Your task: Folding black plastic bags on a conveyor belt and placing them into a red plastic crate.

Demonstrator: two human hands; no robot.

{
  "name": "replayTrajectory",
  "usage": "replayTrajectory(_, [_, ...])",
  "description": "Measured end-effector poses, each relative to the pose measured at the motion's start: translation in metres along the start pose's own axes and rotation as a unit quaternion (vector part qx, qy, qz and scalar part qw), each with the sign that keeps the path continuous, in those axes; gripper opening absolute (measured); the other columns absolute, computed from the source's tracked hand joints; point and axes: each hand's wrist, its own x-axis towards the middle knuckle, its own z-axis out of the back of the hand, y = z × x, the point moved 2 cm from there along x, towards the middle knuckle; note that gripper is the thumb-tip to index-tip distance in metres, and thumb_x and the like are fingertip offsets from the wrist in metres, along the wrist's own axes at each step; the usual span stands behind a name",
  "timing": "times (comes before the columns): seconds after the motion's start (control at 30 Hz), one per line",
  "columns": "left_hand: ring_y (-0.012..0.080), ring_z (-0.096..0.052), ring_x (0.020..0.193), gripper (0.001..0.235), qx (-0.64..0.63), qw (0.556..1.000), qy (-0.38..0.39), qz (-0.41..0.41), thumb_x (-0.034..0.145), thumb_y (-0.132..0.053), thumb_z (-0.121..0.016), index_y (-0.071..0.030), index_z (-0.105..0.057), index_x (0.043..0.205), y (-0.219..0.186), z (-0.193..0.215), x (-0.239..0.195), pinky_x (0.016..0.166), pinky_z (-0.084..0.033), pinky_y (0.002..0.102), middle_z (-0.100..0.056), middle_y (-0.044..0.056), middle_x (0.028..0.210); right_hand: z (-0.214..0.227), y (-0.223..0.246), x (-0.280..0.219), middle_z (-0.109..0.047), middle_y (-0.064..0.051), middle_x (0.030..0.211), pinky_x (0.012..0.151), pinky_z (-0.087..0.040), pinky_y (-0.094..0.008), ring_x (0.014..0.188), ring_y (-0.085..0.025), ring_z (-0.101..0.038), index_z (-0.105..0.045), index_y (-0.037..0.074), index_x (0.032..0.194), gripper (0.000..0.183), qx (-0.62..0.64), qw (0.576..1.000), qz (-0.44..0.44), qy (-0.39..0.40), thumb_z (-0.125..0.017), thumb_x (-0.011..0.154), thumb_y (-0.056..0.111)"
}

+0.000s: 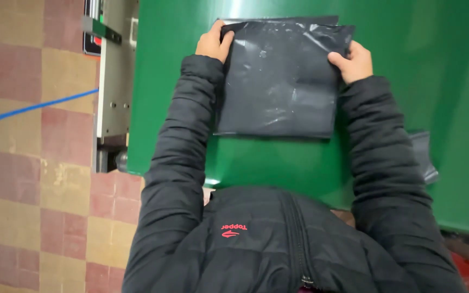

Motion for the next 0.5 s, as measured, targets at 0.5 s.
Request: replayTrajectory(0.5, [0.0362,-0.063,0.090,0.029,0.273,0.957,-0.102,0.009,0.091,-0.028,-0.073,-0.010,-0.063,0.111,-0.085,0.011,-0.004,0.071,-0.050,0.049,-0.068,0.011,0.098,-0.035,0.012,0.130,-0.065,-0.013,0.107,0.089,-0.045,-0.049,0.103,-0.036,-0.061,-0.066,0.008,0.111,0.046,-0.611,0.777,0.092,0.119,-0.088,0.081,0.035])
